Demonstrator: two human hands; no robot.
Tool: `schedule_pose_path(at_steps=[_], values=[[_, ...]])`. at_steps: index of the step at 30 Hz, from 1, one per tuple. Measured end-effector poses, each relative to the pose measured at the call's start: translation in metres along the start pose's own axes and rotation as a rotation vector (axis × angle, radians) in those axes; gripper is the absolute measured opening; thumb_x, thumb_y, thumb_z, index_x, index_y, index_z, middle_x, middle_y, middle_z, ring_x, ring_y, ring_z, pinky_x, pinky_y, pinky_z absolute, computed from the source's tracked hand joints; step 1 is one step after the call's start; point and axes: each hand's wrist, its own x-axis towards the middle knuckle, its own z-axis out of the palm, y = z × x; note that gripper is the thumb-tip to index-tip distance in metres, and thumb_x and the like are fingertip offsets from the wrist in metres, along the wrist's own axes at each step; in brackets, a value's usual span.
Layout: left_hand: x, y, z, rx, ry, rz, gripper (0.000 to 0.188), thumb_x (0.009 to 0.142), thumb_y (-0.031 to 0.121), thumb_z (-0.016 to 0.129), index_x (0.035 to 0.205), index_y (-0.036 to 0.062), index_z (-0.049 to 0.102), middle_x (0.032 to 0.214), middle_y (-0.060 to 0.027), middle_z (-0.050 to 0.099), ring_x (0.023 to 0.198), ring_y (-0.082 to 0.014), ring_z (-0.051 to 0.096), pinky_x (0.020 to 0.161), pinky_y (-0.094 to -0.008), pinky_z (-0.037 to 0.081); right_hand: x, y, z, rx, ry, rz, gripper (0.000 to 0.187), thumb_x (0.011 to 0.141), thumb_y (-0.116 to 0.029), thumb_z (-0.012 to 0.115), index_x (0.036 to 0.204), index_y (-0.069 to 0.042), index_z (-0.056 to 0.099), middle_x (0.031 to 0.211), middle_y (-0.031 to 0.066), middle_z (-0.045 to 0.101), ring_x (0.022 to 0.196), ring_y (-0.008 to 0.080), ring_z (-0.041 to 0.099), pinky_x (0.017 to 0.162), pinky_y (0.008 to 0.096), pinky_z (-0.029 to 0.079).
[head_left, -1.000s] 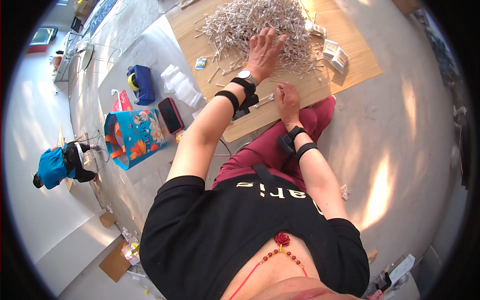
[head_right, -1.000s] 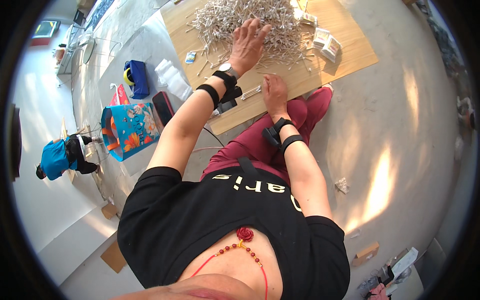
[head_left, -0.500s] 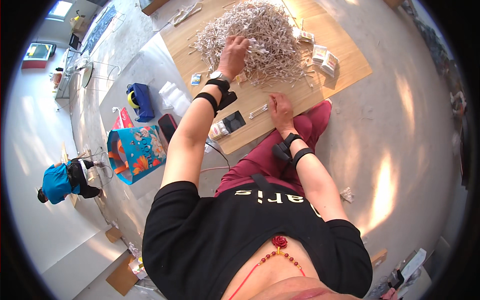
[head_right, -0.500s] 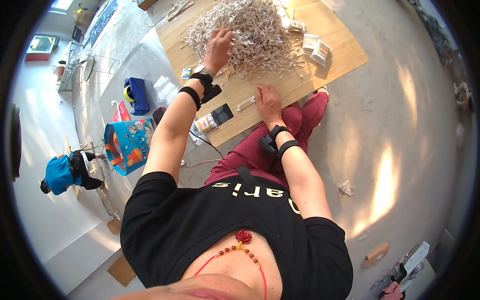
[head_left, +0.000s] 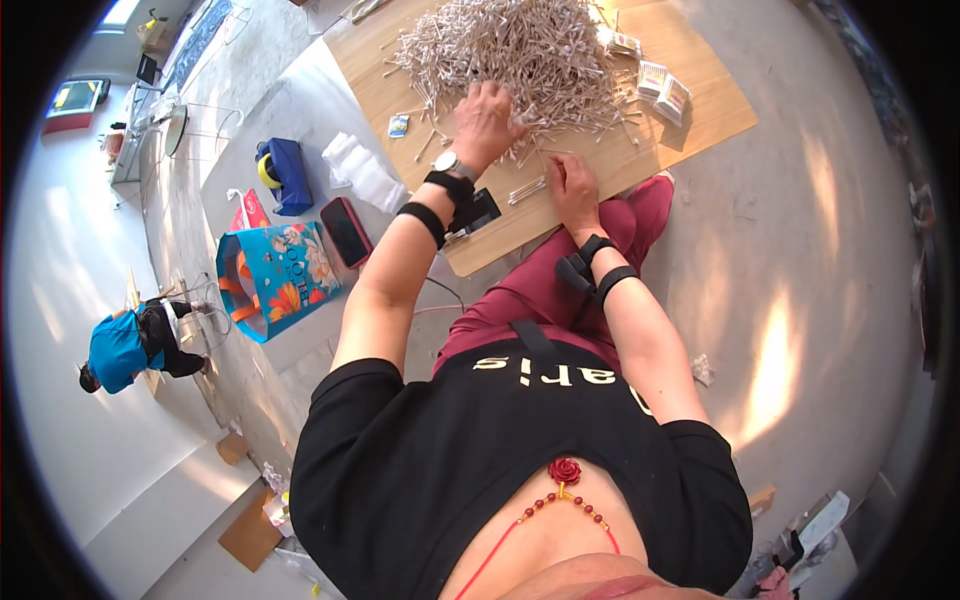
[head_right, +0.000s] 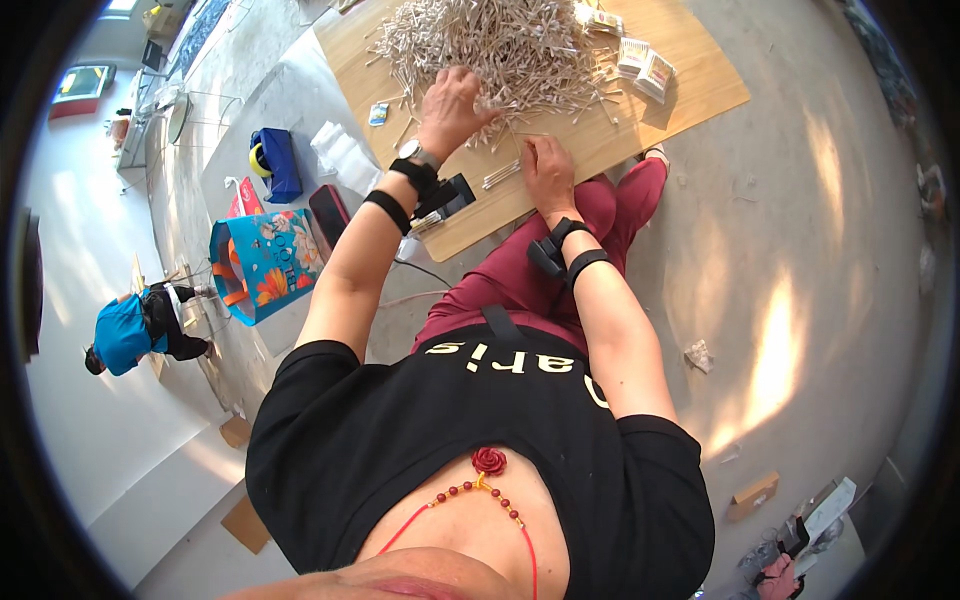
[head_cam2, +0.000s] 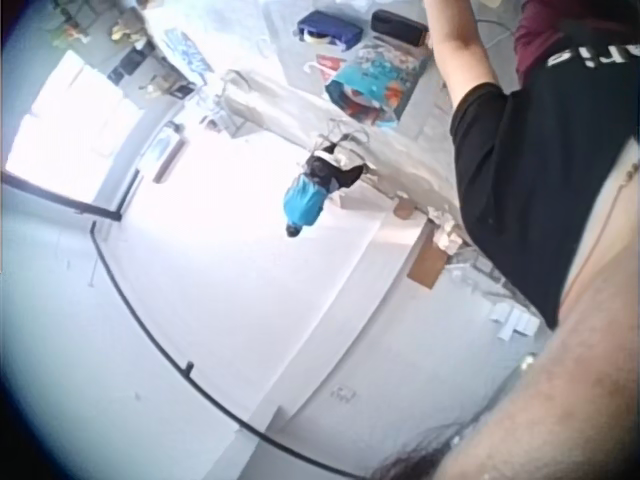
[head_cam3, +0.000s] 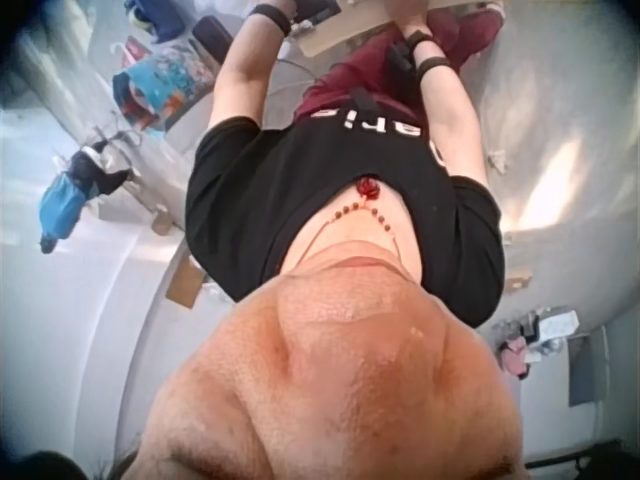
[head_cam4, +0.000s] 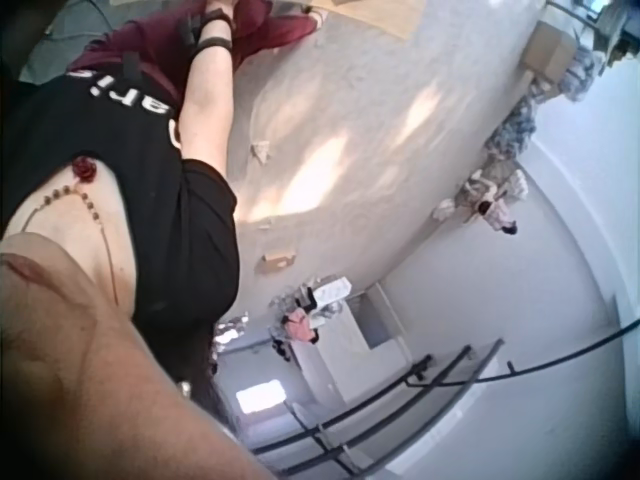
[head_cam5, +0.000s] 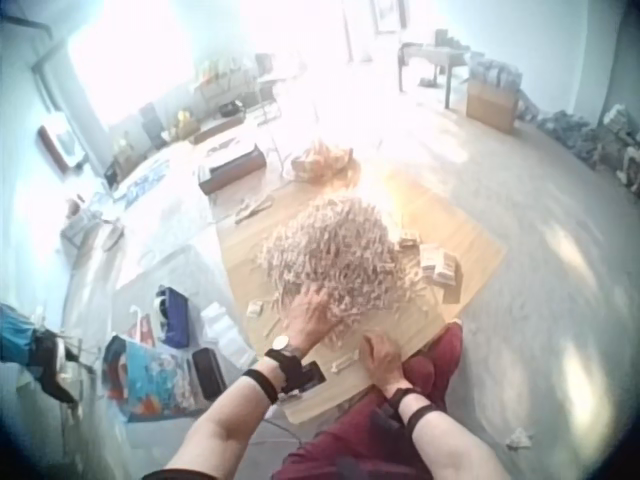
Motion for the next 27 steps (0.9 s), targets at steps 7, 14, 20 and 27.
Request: schedule_pose_path(at_steps=[7, 14, 20, 27], values=[[-0.013, -0.005, 0.011, -0.175, 0.170, -0.123, 0.042, 0.082, 0.027, 0.087, 0.114, 0.0077, 0.067, 0.119, -0.0129, 0.065, 0.114, -0.0345, 0.061, 0.095, -0.0443, 0.052, -0.003, 0.003, 0.001, -0.010, 0.014, -0.001, 0.015, 0.098, -0.011, 0.064, 0.113, -0.007, 0.067, 0.103, 0.0154, 0.068, 0.095, 0.0396, 0.066, 0.084, 0.0482, 0.052], [-0.067, -0.002, 0.034, -0.240, -0.006, 0.023, 0.030, 0.081, 0.018, 0.082, 0.108, 0.0106, 0.071, 0.111, -0.0130, 0.063, 0.109, -0.0352, 0.062, 0.095, -0.0451, 0.052, -0.003, 0.002, 0.000, -0.015, -0.011, 0.030, 0.016, 0.099, -0.012, 0.064, 0.114, -0.007, 0.067, 0.102, 0.0150, 0.068, 0.094, 0.0391, 0.066, 0.083, 0.0479, 0.052], [-0.065, -0.034, 0.045, -0.076, 0.060, -0.189, 0.020, 0.083, 0.015, 0.079, 0.101, 0.0090, 0.072, 0.111, -0.0123, 0.063, 0.109, -0.0339, 0.061, 0.092, -0.0463, 0.051, -0.002, -0.003, 0.001, 0.077, -0.005, 0.116, 0.017, 0.097, -0.006, 0.065, 0.115, -0.005, 0.066, 0.104, 0.0148, 0.065, 0.091, 0.0337, 0.066, 0.082, 0.0441, 0.054], [-0.068, -0.002, 0.035, -0.237, 0.052, -0.089, 0.017, 0.084, 0.016, 0.077, 0.100, 0.0101, 0.072, 0.108, -0.0103, 0.063, 0.110, -0.0327, 0.060, 0.094, -0.0448, 0.047, -0.003, 0.003, -0.001, 0.117, 0.094, 0.177, 0.021, 0.095, -0.001, 0.068, 0.116, -0.004, 0.067, 0.114, 0.0147, 0.060, 0.094, 0.0319, 0.064, 0.085, 0.0409, 0.054]])
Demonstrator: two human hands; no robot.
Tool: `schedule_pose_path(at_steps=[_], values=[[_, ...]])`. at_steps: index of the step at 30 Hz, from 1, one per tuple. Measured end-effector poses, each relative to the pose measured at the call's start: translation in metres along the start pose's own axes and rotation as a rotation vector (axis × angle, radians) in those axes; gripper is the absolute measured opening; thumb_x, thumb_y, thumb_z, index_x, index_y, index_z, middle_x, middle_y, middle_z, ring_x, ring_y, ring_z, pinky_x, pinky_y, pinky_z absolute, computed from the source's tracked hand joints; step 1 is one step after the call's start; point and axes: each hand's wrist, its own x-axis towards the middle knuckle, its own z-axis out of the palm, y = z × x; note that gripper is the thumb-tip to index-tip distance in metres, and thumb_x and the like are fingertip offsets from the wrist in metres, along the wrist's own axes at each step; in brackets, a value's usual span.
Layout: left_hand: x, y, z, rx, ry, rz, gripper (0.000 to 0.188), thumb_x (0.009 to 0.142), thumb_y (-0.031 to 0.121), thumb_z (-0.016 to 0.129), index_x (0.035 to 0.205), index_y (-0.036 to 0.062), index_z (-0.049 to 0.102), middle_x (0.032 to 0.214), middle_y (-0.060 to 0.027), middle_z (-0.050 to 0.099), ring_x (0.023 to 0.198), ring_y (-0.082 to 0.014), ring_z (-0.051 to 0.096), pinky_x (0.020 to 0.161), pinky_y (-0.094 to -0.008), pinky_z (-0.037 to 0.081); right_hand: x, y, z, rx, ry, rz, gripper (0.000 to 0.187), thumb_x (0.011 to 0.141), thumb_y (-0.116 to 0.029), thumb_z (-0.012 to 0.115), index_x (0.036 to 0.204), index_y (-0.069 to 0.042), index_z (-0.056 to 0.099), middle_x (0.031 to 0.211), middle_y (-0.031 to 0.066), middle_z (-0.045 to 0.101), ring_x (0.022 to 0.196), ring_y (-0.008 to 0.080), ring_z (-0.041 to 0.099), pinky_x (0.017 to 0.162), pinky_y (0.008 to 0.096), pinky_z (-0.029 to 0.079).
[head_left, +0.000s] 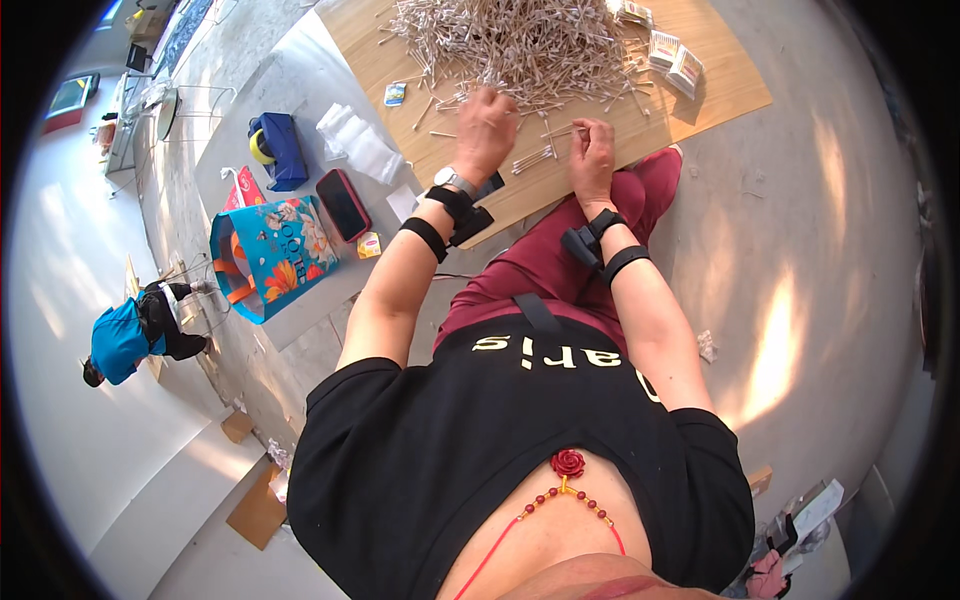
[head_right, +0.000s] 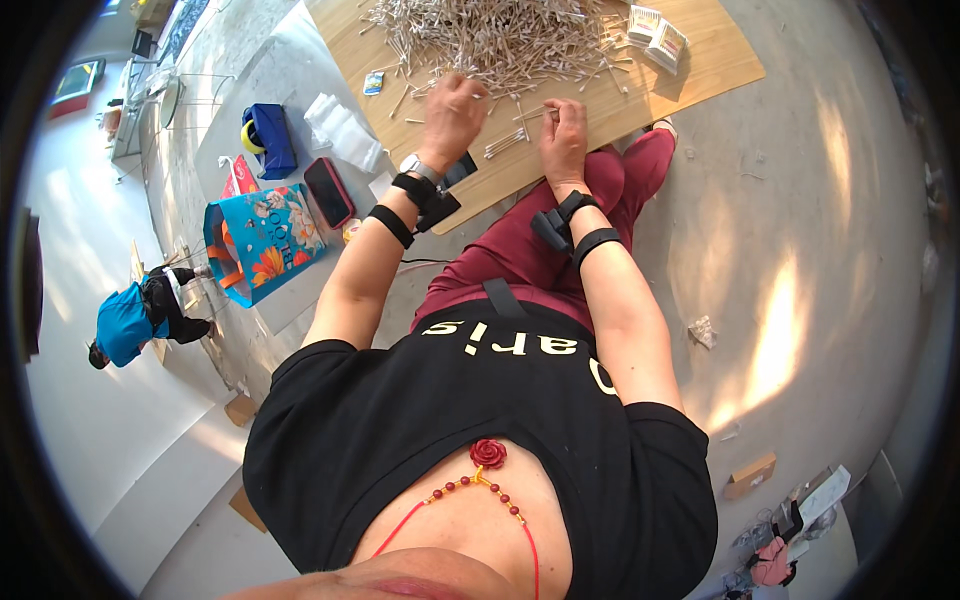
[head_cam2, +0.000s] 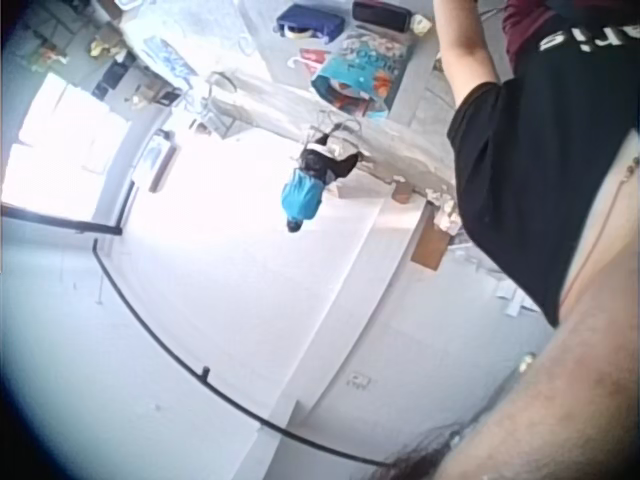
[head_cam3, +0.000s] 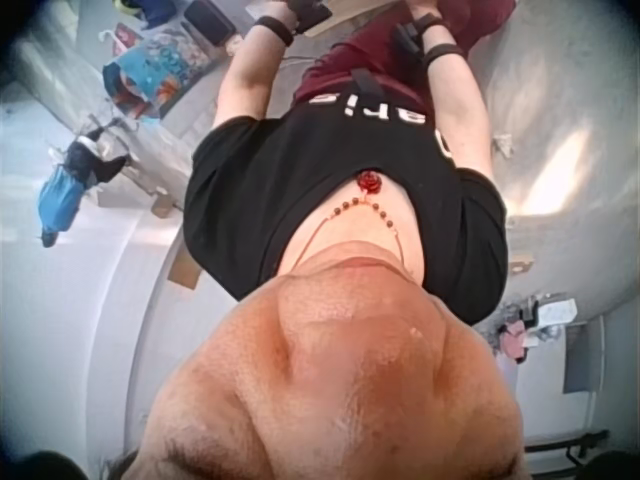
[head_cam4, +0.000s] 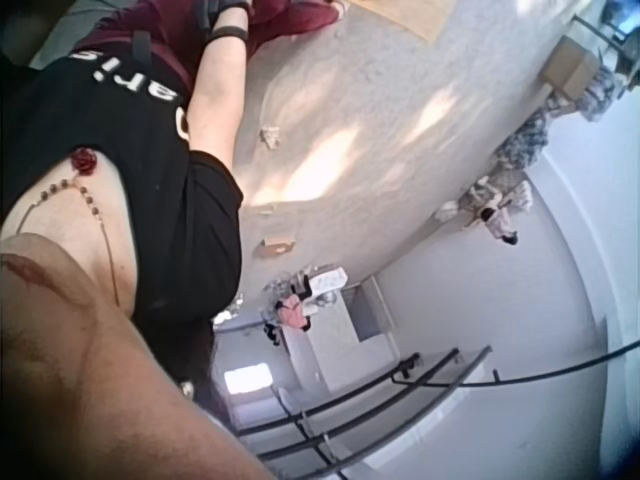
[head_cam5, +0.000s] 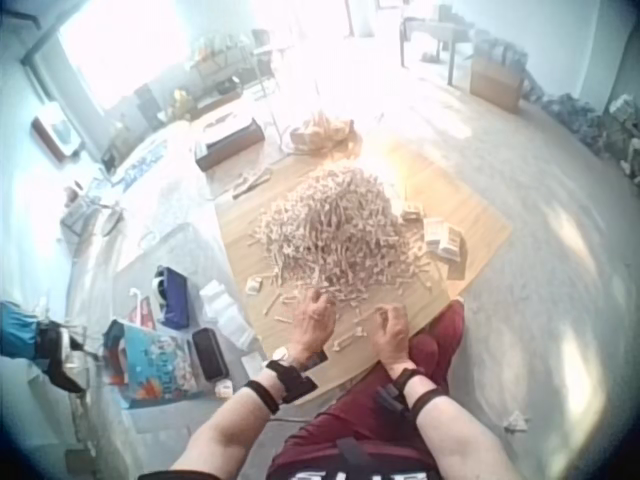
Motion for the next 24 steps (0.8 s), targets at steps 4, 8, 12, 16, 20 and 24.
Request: schedule_pose_path(at_steps=[4, 8, 12, 16, 20, 24], values=[[-0.012, 0.025, 0.023, 0.036, -0.079, 0.028, 0.018, 0.084, 0.025, 0.078, 0.095, 0.0111, 0.073, 0.105, -0.0107, 0.066, 0.108, -0.0340, 0.062, 0.097, -0.0469, 0.045, -0.001, 0.002, -0.004, -0.253, 0.083, -0.156, 0.019, 0.093, -0.002, 0.070, 0.112, -0.004, 0.069, 0.118, 0.0145, 0.058, 0.105, 0.0333, 0.061, 0.093, 0.0435, 0.052], [-0.009, 0.027, 0.040, 0.045, -0.124, -0.019, 0.017, 0.086, 0.027, 0.076, 0.093, 0.0120, 0.074, 0.106, -0.0106, 0.067, 0.108, -0.0335, 0.063, 0.097, -0.0464, 0.046, -0.002, 0.002, -0.006, -0.296, 0.045, -0.100, 0.019, 0.092, -0.004, 0.073, 0.111, -0.004, 0.070, 0.119, 0.0150, 0.058, 0.111, 0.0343, 0.059, 0.098, 0.0455, 0.050], [-0.006, 0.031, 0.037, -0.018, -0.075, -0.059, 0.014, 0.087, 0.024, 0.075, 0.090, 0.0106, 0.075, 0.103, -0.0119, 0.068, 0.104, -0.0332, 0.065, 0.093, -0.0460, 0.049, -0.002, 0.002, -0.010, -0.261, 0.033, -0.053, 0.025, 0.092, -0.005, 0.073, 0.117, -0.005, 0.070, 0.120, 0.0167, 0.057, 0.110, 0.0350, 0.060, 0.098, 0.0449, 0.051], [-0.007, 0.022, 0.025, -0.256, 0.013, -0.157, 0.013, 0.087, 0.018, 0.077, 0.090, 0.0063, 0.076, 0.098, -0.0124, 0.069, 0.091, -0.0293, 0.067, 0.082, -0.0423, 0.055, 0.006, 0.006, -0.021, -0.244, -0.085, 0.012, 0.032, 0.091, -0.004, 0.074, 0.123, -0.006, 0.070, 0.124, 0.0190, 0.057, 0.109, 0.0370, 0.064, 0.097, 0.0444, 0.053], [-0.019, 0.013, 0.007, -0.346, 0.070, -0.201, 0.016, 0.088, 0.017, 0.080, 0.095, 0.0037, 0.076, 0.092, -0.0099, 0.067, 0.081, -0.0213, 0.065, 0.077, -0.0353, 0.055, 0.018, 0.014, -0.037, -0.224, -0.183, -0.027, 0.031, 0.091, -0.008, 0.076, 0.121, -0.007, 0.072, 0.126, 0.0193, 0.059, 0.111, 0.0388, 0.066, 0.094, 0.0460, 0.055], [-0.029, 0.015, -0.006, -0.388, 0.097, -0.260, 0.014, 0.085, 0.016, 0.081, 0.091, 0.0055, 0.074, 0.090, -0.0122, 0.066, 0.081, -0.0264, 0.066, 0.078, -0.0406, 0.054, 0.028, 0.015, -0.040, -0.264, -0.285, -0.038, 0.024, 0.091, -0.011, 0.075, 0.115, -0.008, 0.073, 0.123, 0.0171, 0.062, 0.108, 0.0396, 0.066, 0.092, 0.0465, 0.056]])
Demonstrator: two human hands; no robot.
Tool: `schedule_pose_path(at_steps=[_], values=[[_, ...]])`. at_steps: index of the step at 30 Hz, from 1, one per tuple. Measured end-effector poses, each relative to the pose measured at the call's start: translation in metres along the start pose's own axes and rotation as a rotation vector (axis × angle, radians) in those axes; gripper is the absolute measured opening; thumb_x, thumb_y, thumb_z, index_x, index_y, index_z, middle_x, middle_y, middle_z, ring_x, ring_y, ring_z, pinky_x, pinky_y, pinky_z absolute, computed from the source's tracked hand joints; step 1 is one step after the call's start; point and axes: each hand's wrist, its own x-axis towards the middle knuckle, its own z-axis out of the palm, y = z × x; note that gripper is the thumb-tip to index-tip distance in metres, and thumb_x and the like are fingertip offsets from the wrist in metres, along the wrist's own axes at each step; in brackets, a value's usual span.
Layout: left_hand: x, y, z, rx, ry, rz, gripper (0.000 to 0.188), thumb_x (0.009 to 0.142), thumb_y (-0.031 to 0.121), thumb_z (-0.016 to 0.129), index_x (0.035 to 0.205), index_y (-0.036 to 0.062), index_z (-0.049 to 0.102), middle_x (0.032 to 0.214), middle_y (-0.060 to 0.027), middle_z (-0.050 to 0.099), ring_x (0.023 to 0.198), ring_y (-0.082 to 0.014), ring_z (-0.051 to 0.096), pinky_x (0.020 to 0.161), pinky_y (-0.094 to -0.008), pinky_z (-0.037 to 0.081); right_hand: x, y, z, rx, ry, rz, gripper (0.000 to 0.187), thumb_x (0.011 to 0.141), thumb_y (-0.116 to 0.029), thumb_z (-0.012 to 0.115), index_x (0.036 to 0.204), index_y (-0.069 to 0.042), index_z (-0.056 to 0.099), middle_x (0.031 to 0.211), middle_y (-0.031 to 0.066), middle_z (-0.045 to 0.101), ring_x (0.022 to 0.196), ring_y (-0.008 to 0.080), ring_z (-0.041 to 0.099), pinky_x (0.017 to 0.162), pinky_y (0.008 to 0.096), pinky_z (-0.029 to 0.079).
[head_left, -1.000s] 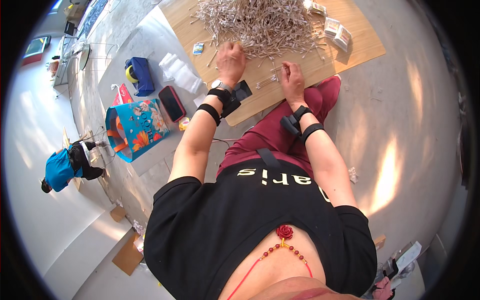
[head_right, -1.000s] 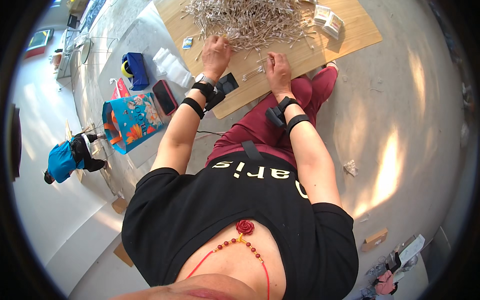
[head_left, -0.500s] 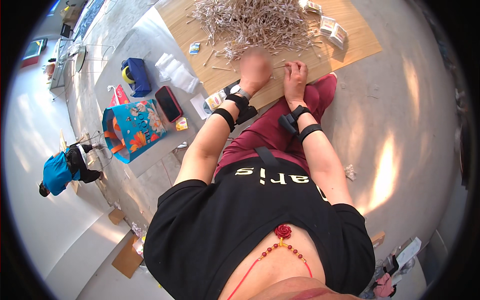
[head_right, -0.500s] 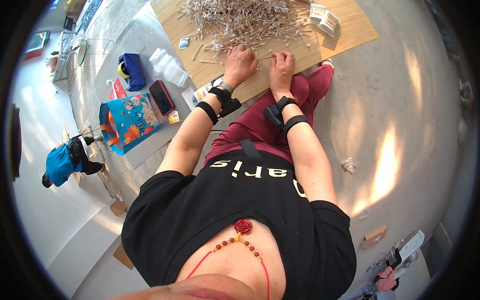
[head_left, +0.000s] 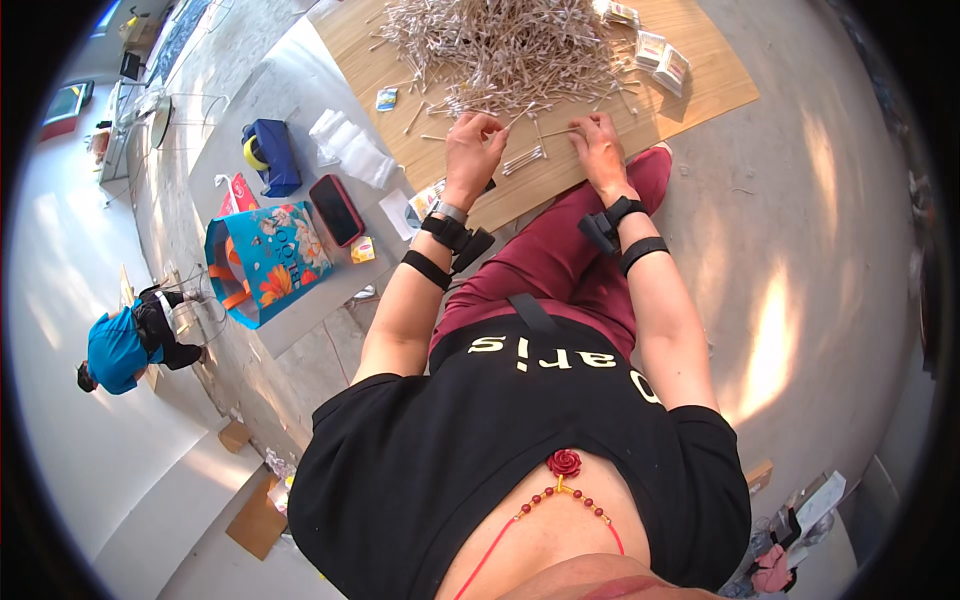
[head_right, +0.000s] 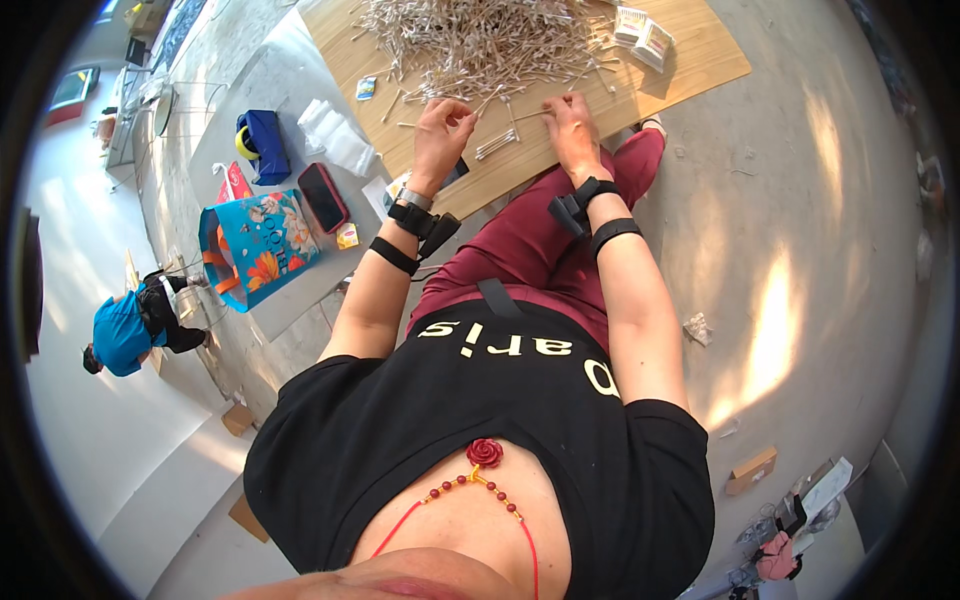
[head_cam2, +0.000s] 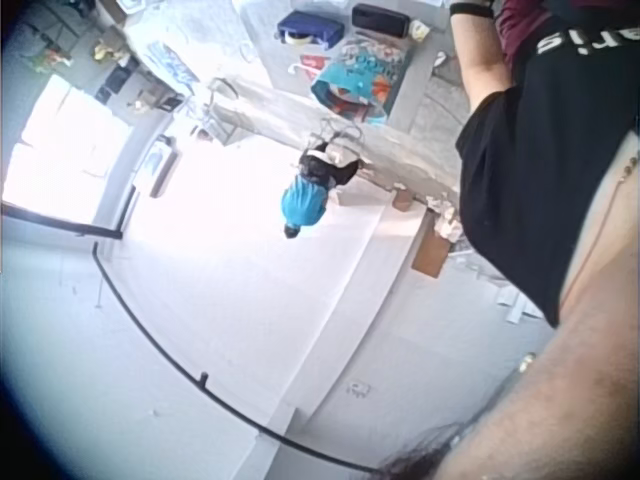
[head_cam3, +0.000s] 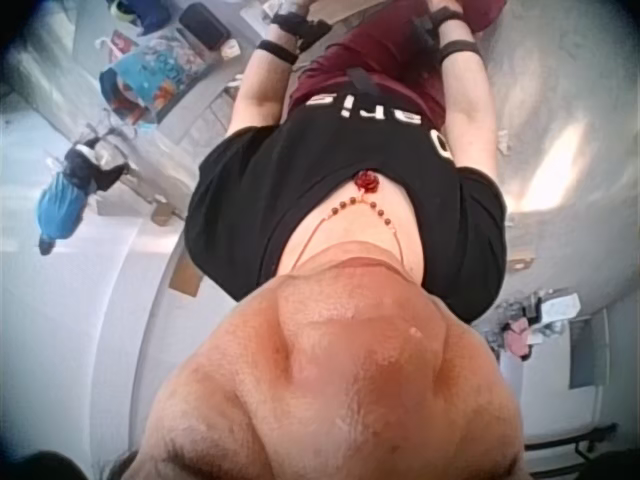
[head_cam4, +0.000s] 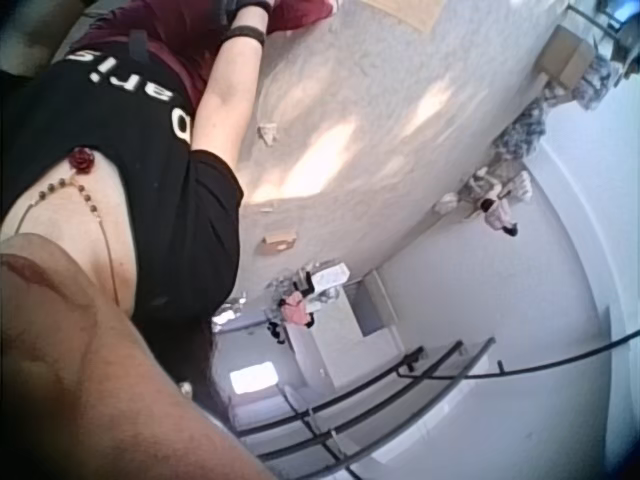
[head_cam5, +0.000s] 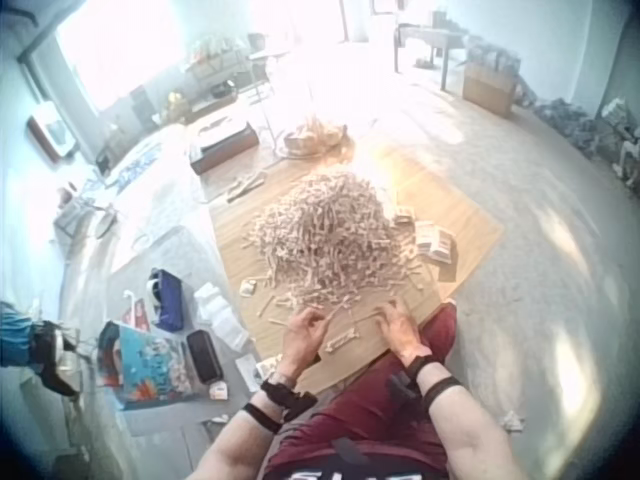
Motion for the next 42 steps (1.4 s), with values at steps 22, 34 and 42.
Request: schedule_pose_path(at_steps=[22, 34, 42], values=[[-0.018, -0.015, 0.003, 0.413, -0.078, 0.080, 0.011, 0.087, 0.022, 0.075, 0.091, 0.0116, 0.075, 0.094, -0.0094, 0.069, 0.097, -0.0306, 0.067, 0.086, -0.0439, 0.047, 0.021, -0.031, 0.040, -0.388, -0.121, 0.078, 0.028, 0.089, -0.030, 0.069, 0.096, -0.003, 0.073, 0.100, 0.0230, 0.072, 0.093, 0.0429, 0.073, 0.082, 0.0538, 0.059], [-0.023, -0.022, 0.013, 0.244, -0.107, 0.129, 0.016, 0.087, 0.010, 0.070, 0.102, 0.0114, 0.077, 0.093, -0.0112, 0.068, 0.097, -0.0334, 0.066, 0.088, -0.0458, 0.051, 0.023, -0.011, 0.011, -0.377, -0.231, -0.131, 0.017, 0.093, -0.021, 0.067, 0.095, -0.004, 0.070, 0.102, 0.0186, 0.071, 0.096, 0.0410, 0.070, 0.085, 0.0506, 0.057], [-0.032, -0.016, 0.014, 0.200, -0.170, 0.130, 0.014, 0.087, 0.006, 0.068, 0.097, 0.0113, 0.077, 0.095, -0.0121, 0.069, 0.098, -0.0346, 0.065, 0.090, -0.0464, 0.051, 0.038, -0.043, 0.016, -0.366, -0.323, -0.436, 0.011, 0.093, -0.011, 0.061, 0.097, -0.006, 0.070, 0.102, 0.0151, 0.071, 0.098, 0.0367, 0.071, 0.091, 0.0482, 0.055]])
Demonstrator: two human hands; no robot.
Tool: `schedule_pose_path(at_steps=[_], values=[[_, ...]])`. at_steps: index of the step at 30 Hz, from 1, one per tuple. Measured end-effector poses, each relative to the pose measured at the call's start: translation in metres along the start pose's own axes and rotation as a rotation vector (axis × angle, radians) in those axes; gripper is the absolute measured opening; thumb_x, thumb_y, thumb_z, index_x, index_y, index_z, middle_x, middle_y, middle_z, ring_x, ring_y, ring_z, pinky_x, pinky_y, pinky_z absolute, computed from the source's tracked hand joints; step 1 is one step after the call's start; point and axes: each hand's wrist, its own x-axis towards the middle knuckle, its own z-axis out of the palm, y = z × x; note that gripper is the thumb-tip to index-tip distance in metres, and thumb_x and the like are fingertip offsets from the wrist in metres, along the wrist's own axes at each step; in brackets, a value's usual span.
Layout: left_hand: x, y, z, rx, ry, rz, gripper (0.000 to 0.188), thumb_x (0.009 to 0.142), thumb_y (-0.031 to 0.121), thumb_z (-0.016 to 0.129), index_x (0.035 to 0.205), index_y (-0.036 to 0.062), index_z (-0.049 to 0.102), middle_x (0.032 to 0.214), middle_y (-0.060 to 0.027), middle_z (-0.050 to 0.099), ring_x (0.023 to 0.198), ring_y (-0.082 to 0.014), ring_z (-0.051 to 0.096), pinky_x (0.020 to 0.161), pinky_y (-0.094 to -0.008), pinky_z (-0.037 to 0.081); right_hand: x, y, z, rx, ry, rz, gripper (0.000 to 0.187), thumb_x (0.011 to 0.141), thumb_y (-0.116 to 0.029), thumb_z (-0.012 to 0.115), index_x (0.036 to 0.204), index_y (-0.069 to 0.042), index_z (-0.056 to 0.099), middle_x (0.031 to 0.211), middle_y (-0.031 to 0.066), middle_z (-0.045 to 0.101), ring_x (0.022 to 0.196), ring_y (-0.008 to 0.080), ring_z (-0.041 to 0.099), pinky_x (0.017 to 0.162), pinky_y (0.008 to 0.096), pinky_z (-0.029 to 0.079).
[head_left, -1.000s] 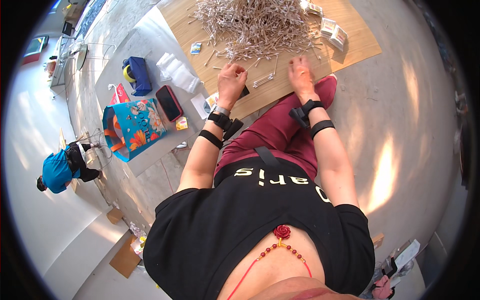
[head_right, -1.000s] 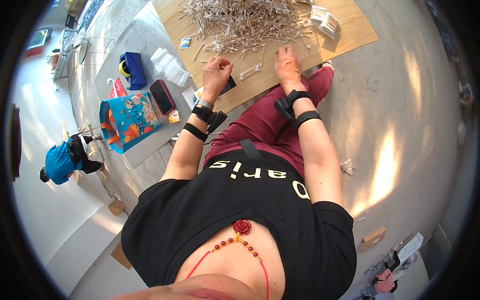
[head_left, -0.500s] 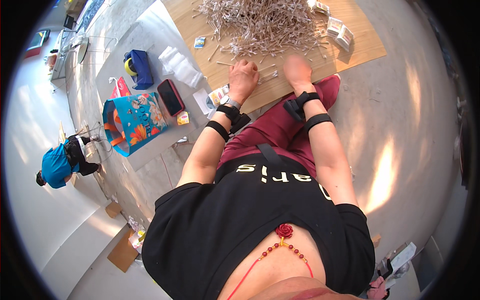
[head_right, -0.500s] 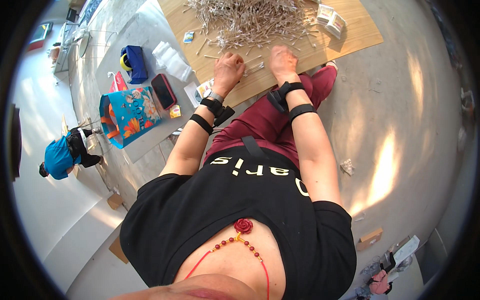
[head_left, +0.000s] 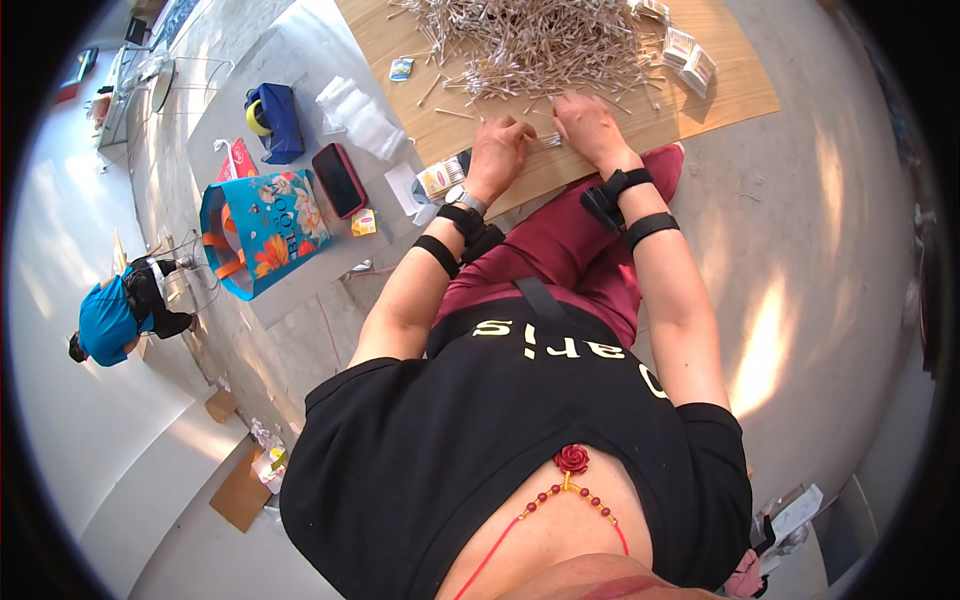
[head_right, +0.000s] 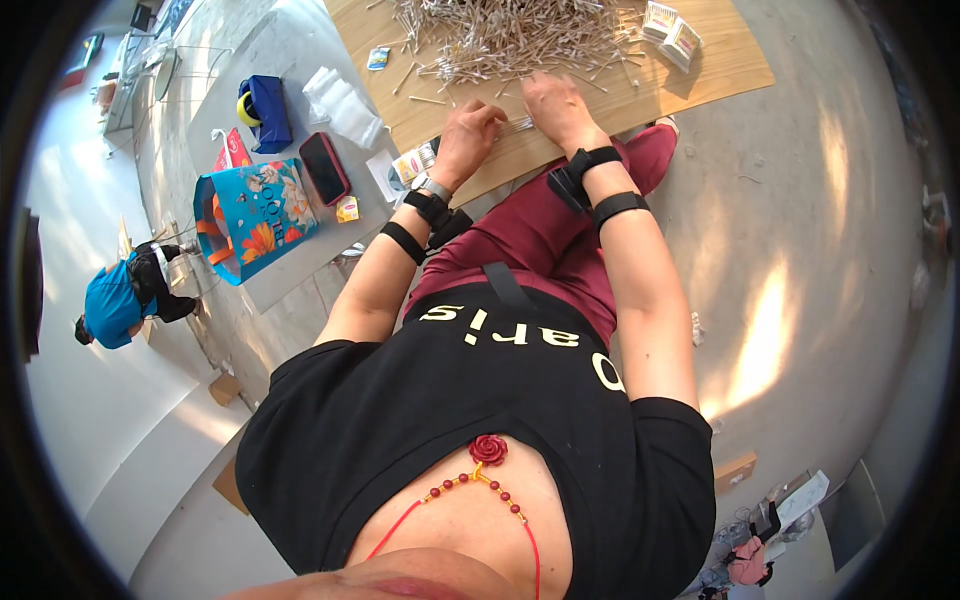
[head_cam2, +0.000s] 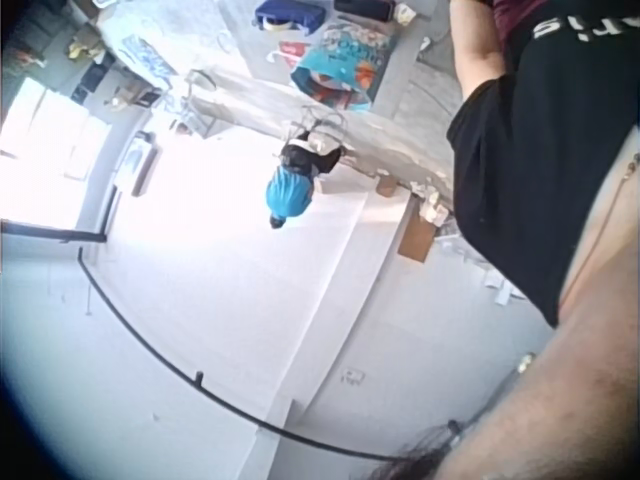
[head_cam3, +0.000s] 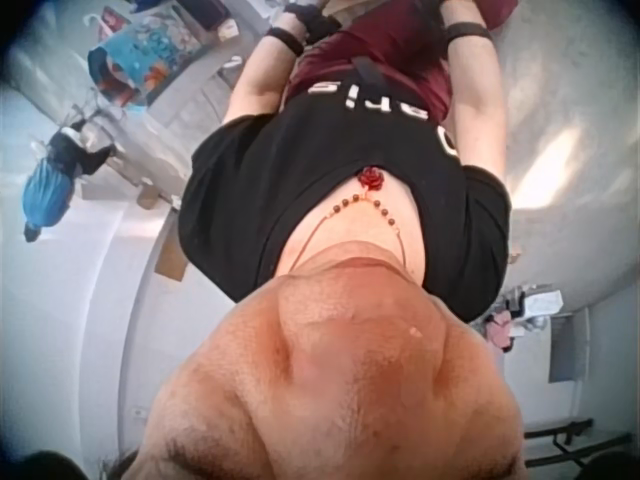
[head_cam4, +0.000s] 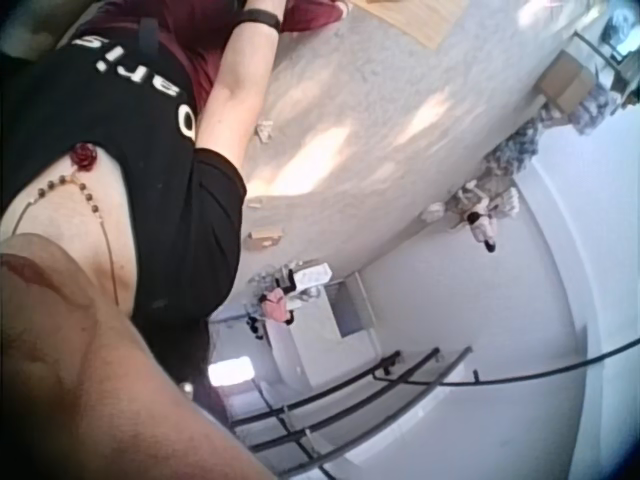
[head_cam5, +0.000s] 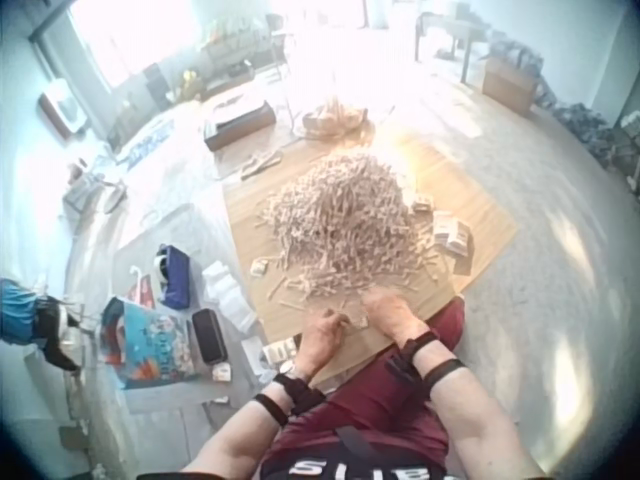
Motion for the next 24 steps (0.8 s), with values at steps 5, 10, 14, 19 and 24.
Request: schedule_pose_path(at_steps=[5, 10, 14, 19, 24], values=[[-0.010, 0.001, -0.002, 0.026, 0.008, 0.014, 0.018, 0.087, 0.004, 0.069, 0.100, 0.0107, 0.078, 0.095, -0.0115, 0.070, 0.097, -0.0337, 0.066, 0.093, -0.0458, 0.051, 0.012, -0.010, 0.007, -0.097, -0.050, -0.146, 0.012, 0.091, -0.008, 0.061, 0.097, -0.006, 0.071, 0.101, 0.0135, 0.072, 0.096, 0.0326, 0.072, 0.089, 0.0452, 0.055], [-0.006, 0.002, -0.008, 0.043, 0.096, -0.058, 0.013, 0.087, 0.010, 0.071, 0.099, 0.0101, 0.076, 0.096, -0.0098, 0.069, 0.098, -0.0316, 0.066, 0.091, -0.0452, 0.049, 0.001, -0.012, 0.015, 0.148, -0.048, -0.105, 0.010, 0.091, -0.009, 0.064, 0.098, -0.007, 0.071, 0.099, 0.0128, 0.070, 0.095, 0.0345, 0.071, 0.088, 0.0455, 0.055], [0.019, 0.001, -0.008, 0.091, 0.149, -0.113, 0.014, 0.087, 0.017, 0.073, 0.098, 0.0096, 0.075, 0.097, -0.0088, 0.069, 0.098, -0.0311, 0.066, 0.089, -0.0446, 0.048, -0.007, 0.007, 0.019, 0.298, 0.163, 0.141, 0.010, 0.090, -0.012, 0.069, 0.100, -0.010, 0.072, 0.100, 0.0114, 0.069, 0.098, 0.0361, 0.068, 0.088, 0.0465, 0.055], [0.043, -0.001, 0.003, 0.199, 0.130, -0.109, 0.017, 0.084, 0.023, 0.074, 0.095, 0.0106, 0.074, 0.099, -0.0096, 0.070, 0.101, -0.0319, 0.065, 0.093, -0.0455, 0.046, 0.009, 0.012, 0.010, 0.154, 0.304, 0.209, 0.012, 0.090, -0.014, 0.071, 0.102, -0.012, 0.073, 0.106, 0.0095, 0.067, 0.104, 0.0337, 0.066, 0.089, 0.0473, 0.054], [0.051, -0.006, 0.014, 0.296, 0.085, -0.132, 0.016, 0.083, 0.025, 0.072, 0.088, 0.0102, 0.075, 0.095, -0.0119, 0.071, 0.100, -0.0337, 0.067, 0.089, -0.0470, 0.048, 0.015, 0.019, 0.022, 0.046, 0.191, 0.191, 0.014, 0.089, -0.016, 0.073, 0.102, -0.012, 0.074, 0.107, 0.0088, 0.067, 0.107, 0.0322, 0.066, 0.091, 0.0465, 0.053]])
